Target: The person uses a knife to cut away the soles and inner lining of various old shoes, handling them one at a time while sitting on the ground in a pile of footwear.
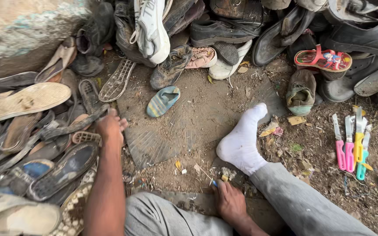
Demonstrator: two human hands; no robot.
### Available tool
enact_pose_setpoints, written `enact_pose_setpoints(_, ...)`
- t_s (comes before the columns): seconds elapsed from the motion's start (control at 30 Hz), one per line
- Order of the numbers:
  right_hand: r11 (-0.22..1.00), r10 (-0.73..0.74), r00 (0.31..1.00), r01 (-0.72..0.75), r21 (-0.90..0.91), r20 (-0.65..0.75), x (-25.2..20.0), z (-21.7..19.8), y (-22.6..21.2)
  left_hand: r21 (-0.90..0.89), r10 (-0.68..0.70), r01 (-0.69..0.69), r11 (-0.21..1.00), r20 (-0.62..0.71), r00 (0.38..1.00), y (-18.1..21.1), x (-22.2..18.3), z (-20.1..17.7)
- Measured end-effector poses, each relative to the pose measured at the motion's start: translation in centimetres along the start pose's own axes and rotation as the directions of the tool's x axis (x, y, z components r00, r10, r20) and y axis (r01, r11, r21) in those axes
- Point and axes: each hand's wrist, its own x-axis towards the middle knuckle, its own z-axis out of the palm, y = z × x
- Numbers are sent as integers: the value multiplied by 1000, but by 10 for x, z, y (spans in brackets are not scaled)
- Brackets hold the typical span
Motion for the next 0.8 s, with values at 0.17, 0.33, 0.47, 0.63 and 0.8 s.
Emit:
enact_pose_setpoints(0.17, 977, -192, 980, 187, -104, -45, -8, 13, 15, -121, -171, 145, 982, -239, 956, -19, 108, 51)
enact_pose_setpoints(0.33, 986, -61, 998, 64, -155, 22, -15, 19, 12, -267, -96, 31, 963, -233, 968, -14, 139, 61)
enact_pose_setpoints(0.47, 983, -96, 995, 89, -159, -33, -5, 11, 5, -278, -112, 72, 958, -129, 985, 43, 59, 29)
enact_pose_setpoints(0.63, 986, -98, 994, 90, -139, -50, 3, 3, -2, -489, 298, -269, 830, -18, 954, 139, -59, -141)
enact_pose_setpoints(0.8, 988, -83, 995, 75, -133, -56, 1, 2, -5, -330, 572, -509, 795, 127, 810, 130, -55, -110)
